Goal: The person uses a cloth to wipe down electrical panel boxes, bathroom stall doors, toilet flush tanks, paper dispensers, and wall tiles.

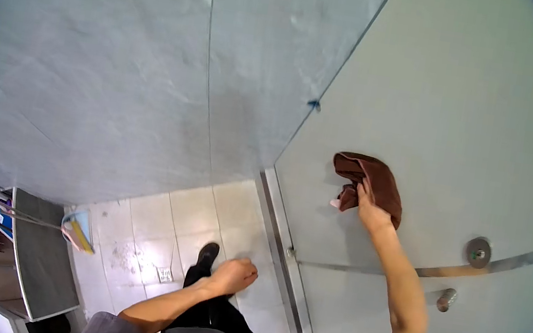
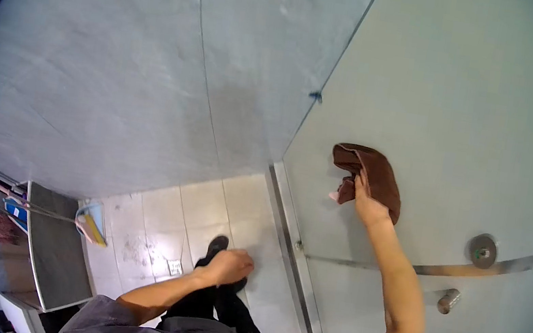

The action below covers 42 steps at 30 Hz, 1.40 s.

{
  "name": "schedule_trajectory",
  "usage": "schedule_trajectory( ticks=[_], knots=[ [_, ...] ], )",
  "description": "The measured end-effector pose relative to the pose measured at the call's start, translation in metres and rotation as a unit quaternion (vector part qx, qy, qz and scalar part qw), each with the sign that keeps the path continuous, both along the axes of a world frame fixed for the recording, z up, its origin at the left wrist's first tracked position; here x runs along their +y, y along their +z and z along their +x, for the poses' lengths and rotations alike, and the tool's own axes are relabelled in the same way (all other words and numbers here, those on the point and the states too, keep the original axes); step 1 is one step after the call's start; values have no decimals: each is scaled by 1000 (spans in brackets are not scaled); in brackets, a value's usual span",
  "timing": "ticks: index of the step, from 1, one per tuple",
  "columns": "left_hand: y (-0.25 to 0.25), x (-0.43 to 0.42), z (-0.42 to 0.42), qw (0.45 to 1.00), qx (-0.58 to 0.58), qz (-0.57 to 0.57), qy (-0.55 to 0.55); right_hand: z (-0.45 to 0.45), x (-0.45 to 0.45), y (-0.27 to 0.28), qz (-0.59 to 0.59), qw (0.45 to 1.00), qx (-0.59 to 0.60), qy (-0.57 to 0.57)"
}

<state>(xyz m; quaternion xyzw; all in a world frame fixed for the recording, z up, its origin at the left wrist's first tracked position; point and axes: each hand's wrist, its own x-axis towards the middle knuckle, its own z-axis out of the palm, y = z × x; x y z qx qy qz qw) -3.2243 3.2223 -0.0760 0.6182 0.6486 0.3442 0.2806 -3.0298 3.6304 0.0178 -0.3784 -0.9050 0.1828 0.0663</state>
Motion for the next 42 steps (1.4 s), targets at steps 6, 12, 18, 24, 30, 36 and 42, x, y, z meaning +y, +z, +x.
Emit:
schedule_trajectory(
  ticks=[6,12,18,24,30,36,42],
  knots=[
    [45,-34,-10,994,51,-83,-49,-69,39,172,46,943,317,-86],
    [43,-63,-39,993,83,-83,23,-79,-64,367,430,849,307,22],
    [55,-44,-62,995,70,-38,66,-78,-95,288,-356,601,716,2],
    [111,-14,-58,996,66,-5,68,-116,-124,218,-579,415,698,71],
    [106,-7,-52,999,-18,3,48,-120,-171,245,-602,413,659,181],
    [163,16,-82,968,48,243,-44,-116,-264,177,-76,926,288,233],
    [56,70,-85,933,103,234,-252,-80,-330,98,31,985,158,59]
  ],
)
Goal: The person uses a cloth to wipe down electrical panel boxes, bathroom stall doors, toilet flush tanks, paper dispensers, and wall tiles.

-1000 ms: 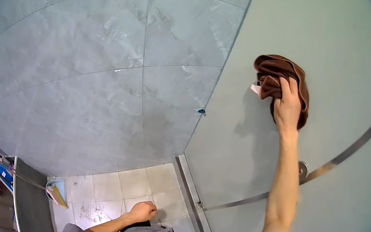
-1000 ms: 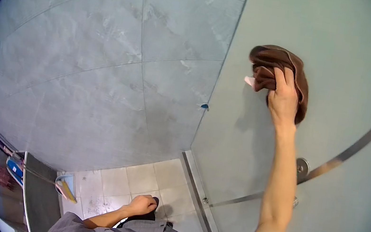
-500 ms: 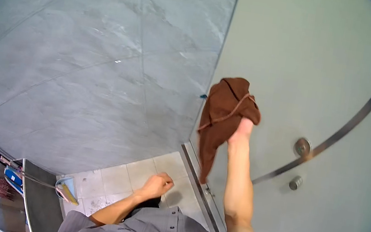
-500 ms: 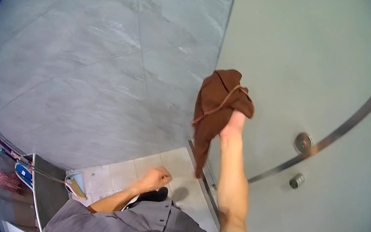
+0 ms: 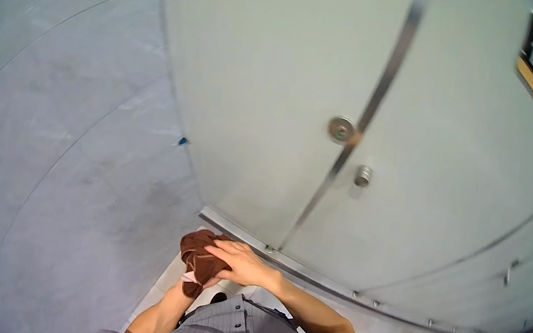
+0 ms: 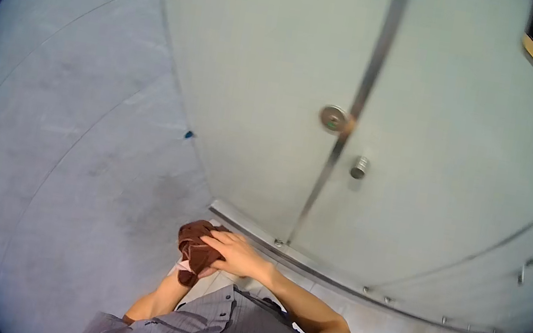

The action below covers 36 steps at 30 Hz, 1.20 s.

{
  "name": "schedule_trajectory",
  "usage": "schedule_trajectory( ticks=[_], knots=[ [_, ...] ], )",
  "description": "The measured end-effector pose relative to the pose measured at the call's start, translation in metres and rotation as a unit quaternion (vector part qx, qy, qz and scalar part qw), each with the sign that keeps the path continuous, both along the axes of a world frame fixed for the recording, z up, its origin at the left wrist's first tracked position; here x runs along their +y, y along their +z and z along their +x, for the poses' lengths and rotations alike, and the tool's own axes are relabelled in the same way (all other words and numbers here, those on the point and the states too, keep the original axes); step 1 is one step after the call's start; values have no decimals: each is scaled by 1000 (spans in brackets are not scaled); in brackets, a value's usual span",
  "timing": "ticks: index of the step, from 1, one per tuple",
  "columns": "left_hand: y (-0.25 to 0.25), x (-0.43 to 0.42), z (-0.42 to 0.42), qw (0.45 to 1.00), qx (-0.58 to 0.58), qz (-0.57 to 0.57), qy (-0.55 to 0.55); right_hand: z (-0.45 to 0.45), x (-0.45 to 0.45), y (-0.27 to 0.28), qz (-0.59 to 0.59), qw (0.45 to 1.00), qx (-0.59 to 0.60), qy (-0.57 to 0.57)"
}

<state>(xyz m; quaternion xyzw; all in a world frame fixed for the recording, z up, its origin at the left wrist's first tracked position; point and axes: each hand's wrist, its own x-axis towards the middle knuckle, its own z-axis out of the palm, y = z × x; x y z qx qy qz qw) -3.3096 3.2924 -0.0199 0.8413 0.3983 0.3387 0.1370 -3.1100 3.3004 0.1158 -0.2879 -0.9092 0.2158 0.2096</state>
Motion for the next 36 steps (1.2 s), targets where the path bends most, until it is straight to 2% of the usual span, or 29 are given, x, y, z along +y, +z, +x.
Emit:
schedule_trajectory(
  ticks=[2,3,4,6,8,10,12,14,15,17,18,20,21,22,23,24,25,26,27,28,29,30,32,33,34,35,36],
  knots=[
    [102,-9,32,996,58,62,-25,26,-17,11,-130,991,28,7],
    [156,-14,49,991,84,95,-37,51,-18,11,-117,990,70,-39],
    [153,-15,58,997,-19,-55,-59,69,-25,18,49,978,82,-184],
    [153,-10,73,966,-113,-213,-92,114,-6,50,238,886,40,-396],
    [188,-7,78,984,-93,15,-152,133,-8,115,332,812,0,-479],
    [180,-4,73,971,-85,128,-183,146,8,127,339,798,-39,-497],
    [128,8,71,984,47,96,-141,171,35,118,348,784,-73,-509],
    [109,6,66,985,35,-18,-166,199,61,95,340,791,-104,-498],
    [106,5,65,979,7,-85,-183,204,71,105,346,786,-106,-501],
    [106,-2,57,953,-63,-210,-208,202,84,115,306,738,-207,-564],
    [104,-4,52,939,-81,-259,-212,200,90,115,304,735,-205,-570],
    [97,-8,36,910,-95,-340,-219,197,103,112,253,735,-116,-619],
    [92,-11,22,895,-97,-376,-221,188,99,103,239,747,-123,-608],
    [86,-17,4,885,-89,-403,-214,174,87,88,224,759,-130,-597],
    [78,-26,-25,869,-79,-444,-203,162,76,60,206,790,-79,-572],
    [72,-32,-48,856,-66,-475,-192,150,63,22,189,817,-27,-544],
    [67,-38,-70,848,-54,-497,-176,134,41,-13,135,833,-25,-535],
    [62,-42,-86,842,-43,-514,-160,119,15,-47,2,849,-24,-528],
    [60,-46,-95,835,-32,-530,-144,111,-17,-95,-83,861,-15,-501],
    [60,-48,-98,832,-26,-539,-131,115,-46,-132,-200,878,-60,-431],
    [59,-48,-99,828,-20,-548,-121,122,-79,-203,-247,869,-147,-403],
    [60,-47,-102,825,-14,-552,-117,120,-122,-252,-337,830,-128,-425],
    [60,-40,-105,821,-4,-557,-122,118,-213,-338,-434,733,-145,-504],
    [60,-35,-107,820,0,-558,-127,118,-263,-376,-454,706,-156,-522],
    [57,-29,-112,819,5,-558,-135,106,-305,-401,-478,646,-147,-577],
    [56,-25,-112,817,11,-559,-143,98,-341,-372,-503,591,-107,-621],
    [55,-22,-108,815,14,-559,-152,95,-379,-388,-519,548,-117,-645]
  ],
)
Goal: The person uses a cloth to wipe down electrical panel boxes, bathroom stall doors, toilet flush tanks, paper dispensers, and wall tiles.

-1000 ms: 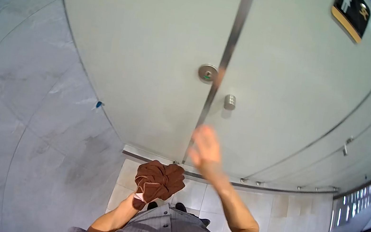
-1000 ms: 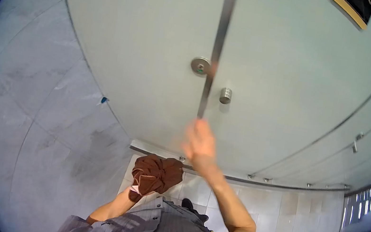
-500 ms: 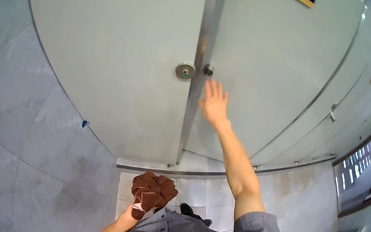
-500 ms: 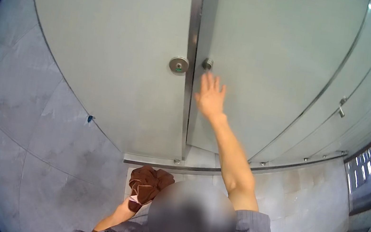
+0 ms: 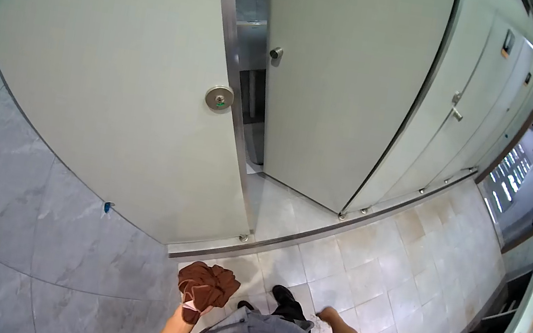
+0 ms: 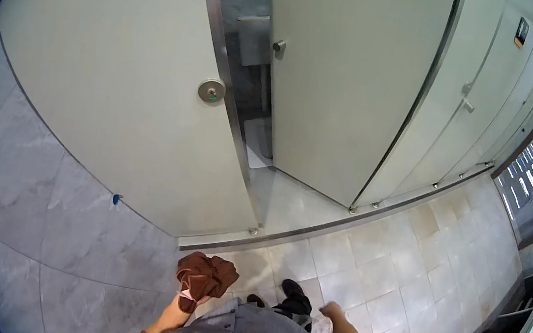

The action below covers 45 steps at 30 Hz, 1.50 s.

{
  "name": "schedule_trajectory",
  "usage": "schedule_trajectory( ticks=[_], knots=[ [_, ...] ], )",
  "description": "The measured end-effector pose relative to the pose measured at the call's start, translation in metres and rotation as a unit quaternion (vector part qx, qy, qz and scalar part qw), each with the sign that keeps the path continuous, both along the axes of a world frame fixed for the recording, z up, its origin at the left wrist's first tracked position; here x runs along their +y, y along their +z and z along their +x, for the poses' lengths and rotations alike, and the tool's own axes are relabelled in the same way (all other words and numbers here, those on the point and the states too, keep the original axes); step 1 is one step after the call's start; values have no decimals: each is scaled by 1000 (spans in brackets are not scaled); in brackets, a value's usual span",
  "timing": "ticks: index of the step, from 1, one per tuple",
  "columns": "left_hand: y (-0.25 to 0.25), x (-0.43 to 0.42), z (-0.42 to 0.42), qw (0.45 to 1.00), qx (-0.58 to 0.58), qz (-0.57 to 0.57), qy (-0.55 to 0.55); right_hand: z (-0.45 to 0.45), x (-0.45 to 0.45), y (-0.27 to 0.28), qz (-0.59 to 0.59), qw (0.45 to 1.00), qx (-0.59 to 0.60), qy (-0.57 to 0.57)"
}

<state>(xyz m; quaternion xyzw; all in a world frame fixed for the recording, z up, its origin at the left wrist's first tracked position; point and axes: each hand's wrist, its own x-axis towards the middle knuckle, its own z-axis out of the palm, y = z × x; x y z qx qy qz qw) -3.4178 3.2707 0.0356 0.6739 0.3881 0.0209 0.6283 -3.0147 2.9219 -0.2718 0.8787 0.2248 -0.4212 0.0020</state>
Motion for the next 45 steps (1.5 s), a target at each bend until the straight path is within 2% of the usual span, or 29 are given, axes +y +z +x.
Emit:
schedule_trajectory(
  ticks=[2,3,6,7,9,10,11,13,15,18,21,24,27,31,33,34,39,42,45],
  knots=[
    [0,5,11,1000,-6,-2,-25,-22,-43,45,0,996,2,-86],
    [0,7,18,999,-11,-3,-37,-27,-49,54,-2,996,2,-90],
    [0,12,41,997,-25,-3,-74,-45,-70,44,-33,980,70,-183],
    [2,13,47,996,-33,1,-85,-46,-64,40,-34,980,69,-183],
    [4,11,61,994,-45,2,-100,-48,-47,35,7,998,11,-57],
    [6,9,67,993,-48,2,-105,-41,-30,44,26,999,27,-24],
    [8,8,74,992,-52,2,-111,-35,-18,42,28,999,27,-22],
    [10,6,85,992,-54,4,-117,-19,12,41,133,990,-41,-27],
    [13,2,90,992,-50,5,-116,0,43,84,162,983,-32,-74],
    [16,-3,90,993,-44,4,-107,25,65,102,210,973,-44,-86],
    [21,-10,104,994,-43,4,-101,45,69,99,221,970,-40,-93],
    [28,-15,136,992,-61,8,-107,57,62,82,164,984,-4,-64],
    [38,-20,197,987,-97,19,-128,57,49,90,125,990,30,-55],
    [54,-29,271,977,-139,38,-157,79,25,33,124,992,33,0],
    [61,-35,298,973,-152,43,-169,94,17,-4,106,989,28,96],
    [64,-39,309,972,-156,46,-172,97,14,25,126,991,41,18],
    [67,-54,356,969,-168,42,-178,141,10,49,160,985,13,69],
    [68,-66,377,969,-171,37,-177,163,0,55,228,973,-2,35],
    [68,-75,396,968,-175,34,-174,186,-14,9,194,974,-28,114]
  ],
)
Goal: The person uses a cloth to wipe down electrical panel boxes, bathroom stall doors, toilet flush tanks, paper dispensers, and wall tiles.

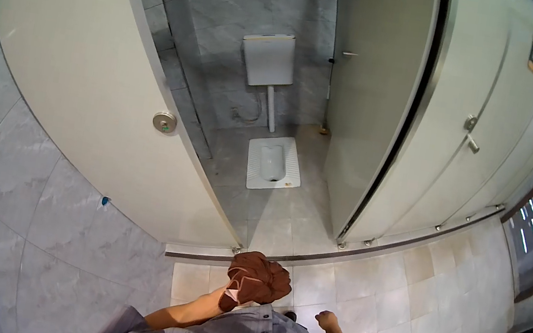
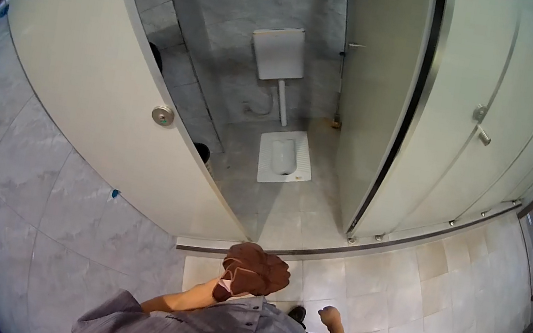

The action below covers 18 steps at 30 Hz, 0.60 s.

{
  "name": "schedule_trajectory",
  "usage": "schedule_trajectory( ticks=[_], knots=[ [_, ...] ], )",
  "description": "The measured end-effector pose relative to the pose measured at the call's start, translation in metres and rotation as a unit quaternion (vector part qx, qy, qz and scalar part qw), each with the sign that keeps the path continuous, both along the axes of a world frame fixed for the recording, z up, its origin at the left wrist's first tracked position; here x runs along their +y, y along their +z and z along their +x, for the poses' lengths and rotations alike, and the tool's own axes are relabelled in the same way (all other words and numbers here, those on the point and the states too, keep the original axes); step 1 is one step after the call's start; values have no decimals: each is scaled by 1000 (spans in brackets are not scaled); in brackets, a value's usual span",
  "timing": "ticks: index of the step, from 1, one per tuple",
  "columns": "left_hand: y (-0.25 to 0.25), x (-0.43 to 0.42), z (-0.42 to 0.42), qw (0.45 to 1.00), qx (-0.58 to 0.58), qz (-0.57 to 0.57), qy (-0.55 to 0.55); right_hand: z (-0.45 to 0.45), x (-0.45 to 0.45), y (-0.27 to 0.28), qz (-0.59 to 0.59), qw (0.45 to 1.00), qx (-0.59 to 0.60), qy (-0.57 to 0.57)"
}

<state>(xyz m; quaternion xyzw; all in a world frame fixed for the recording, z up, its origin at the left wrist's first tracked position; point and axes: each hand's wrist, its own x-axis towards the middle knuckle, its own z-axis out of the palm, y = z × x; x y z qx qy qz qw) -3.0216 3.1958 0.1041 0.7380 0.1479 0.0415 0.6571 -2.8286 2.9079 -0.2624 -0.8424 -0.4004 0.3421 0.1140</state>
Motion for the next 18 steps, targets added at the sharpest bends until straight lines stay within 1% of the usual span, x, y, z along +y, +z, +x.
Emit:
schedule_trajectory(
  ticks=[1,3,4,6,7,8,10,11,12,14,15,16,18],
  knots=[
    [1,-3,7,1000,-3,3,0,8,-7,-18,2,1000,0,9],
    [2,-8,17,1000,-4,4,3,19,-19,-52,-9,984,-74,164],
    [2,-12,23,1000,-5,2,6,22,-24,-63,-6,982,-74,173],
    [2,-15,29,1000,-6,5,10,27,-33,-76,-37,978,-76,192],
    [2,-16,31,1000,-5,0,14,26,-34,-69,-55,984,-53,161],
    [3,-17,33,1000,-3,0,17,26,-33,-59,-56,983,-53,165],
    [1,-19,37,1000,-2,-5,22,31,-30,-40,-92,978,-12,188],
    [-1,-20,39,1000,-2,-4,22,31,-28,-32,-86,968,-40,233],
    [-2,-21,42,1000,-2,-8,23,34,-29,-28,-90,969,-41,227],
    [-4,-21,44,1000,0,-7,24,35,-26,-29,-108,986,9,125],
    [-4,-21,47,1000,0,-10,25,41,-26,-32,-62,977,-25,205],
    [-3,-22,48,1000,-1,-8,24,42,-23,-28,-61,975,-24,210],
    [-1,-25,50,1000,-4,-6,29,50,-15,-19,-98,972,-29,211]
  ],
)
